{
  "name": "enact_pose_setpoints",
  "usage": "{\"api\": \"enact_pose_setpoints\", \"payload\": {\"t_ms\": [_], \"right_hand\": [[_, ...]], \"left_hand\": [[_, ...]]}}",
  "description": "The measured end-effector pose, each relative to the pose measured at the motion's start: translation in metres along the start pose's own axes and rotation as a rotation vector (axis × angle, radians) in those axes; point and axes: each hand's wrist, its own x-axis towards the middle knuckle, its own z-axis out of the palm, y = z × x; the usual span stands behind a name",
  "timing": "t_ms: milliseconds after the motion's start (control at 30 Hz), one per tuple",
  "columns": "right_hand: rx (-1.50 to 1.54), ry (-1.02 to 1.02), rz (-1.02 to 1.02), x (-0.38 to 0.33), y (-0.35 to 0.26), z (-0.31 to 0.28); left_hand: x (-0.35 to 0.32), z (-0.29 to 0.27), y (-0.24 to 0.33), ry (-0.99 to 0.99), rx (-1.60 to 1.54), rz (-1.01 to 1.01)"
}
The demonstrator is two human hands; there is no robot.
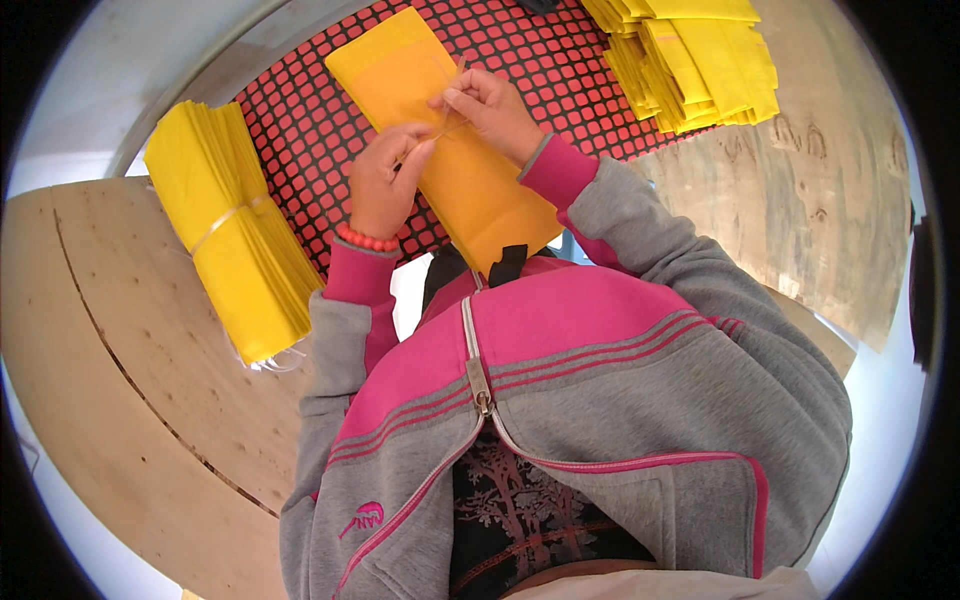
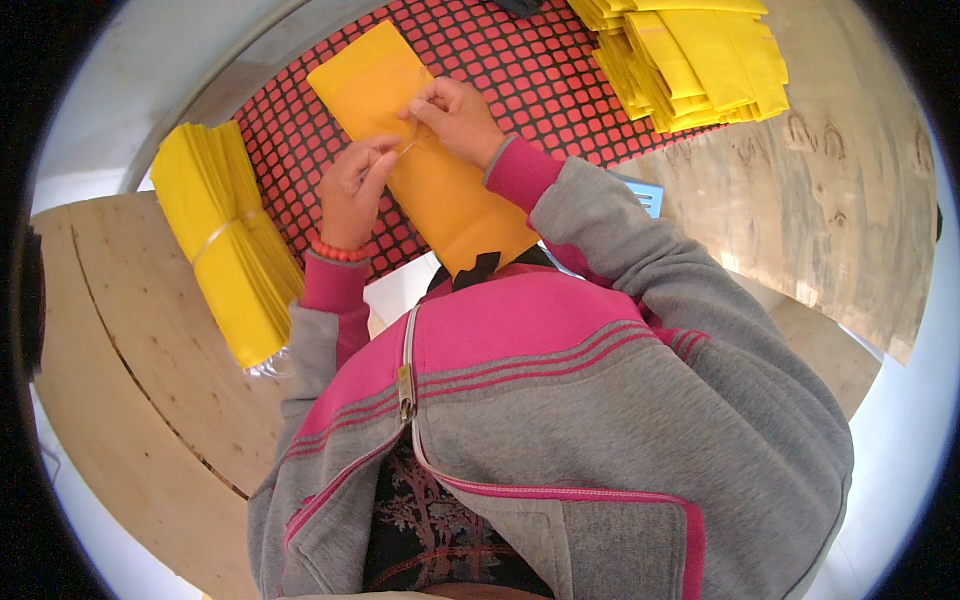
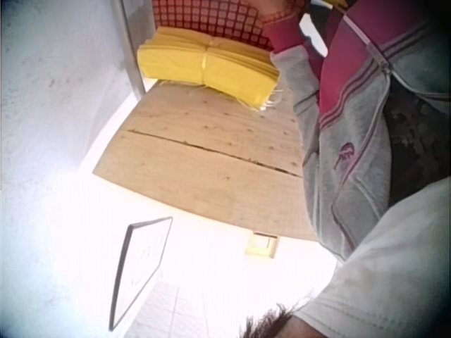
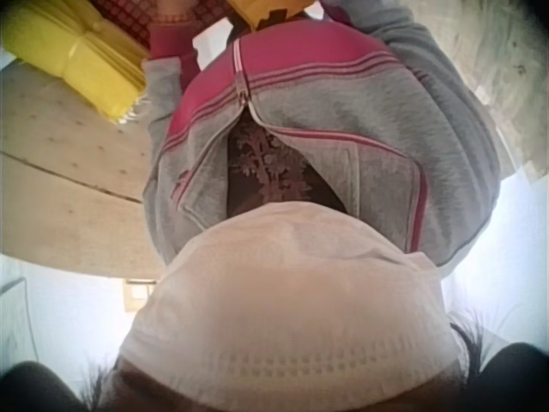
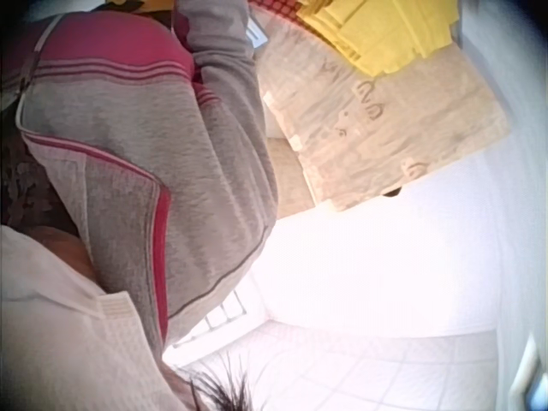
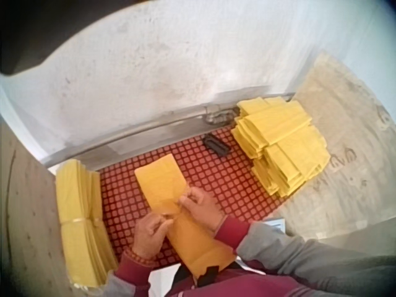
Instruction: The person repeatedly gathers yellow paper sheets, aligns them into neat stacks, and secures each bundle with a white plastic tie. The person then places the completed bundles to the left side of the table and continues the process with additional sheets.
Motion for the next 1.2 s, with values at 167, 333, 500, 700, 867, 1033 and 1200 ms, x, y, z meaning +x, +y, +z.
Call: {"api": "enact_pose_setpoints", "payload": {"t_ms": [167, 333, 500, 700, 867, 1033, 1200], "right_hand": [[0.181, -0.053, 0.158, -0.004, -0.008, 0.009], [-0.023, -0.242, 0.147, 0.005, -0.004, 0.006], [-0.241, -0.323, -0.067, 0.014, 0.005, 0.001], [-0.485, -0.327, -0.261, 0.013, 0.012, -0.004], [-0.635, -0.397, -0.248, 0.007, 0.01, -0.001], [-0.78, -0.426, -0.304, 0.0, 0.007, 0.002], [-0.847, -0.393, -0.283, 0.002, 0.009, 0.01]], "left_hand": [[0.017, 0.008, -0.011, -0.173, -0.476, -0.241], [0.023, 0.011, -0.026, -0.137, -0.483, -0.272], [0.025, 0.005, -0.036, -0.103, -0.504, -0.342], [0.014, -0.004, -0.05, -0.063, -0.586, -0.402], [0.008, -0.008, -0.052, -0.006, -0.611, -0.455], [0.023, -0.009, -0.031, 0.022, -0.463, -0.394], [0.054, -0.018, 0.002, -0.088, 0.342, 0.178]]}}
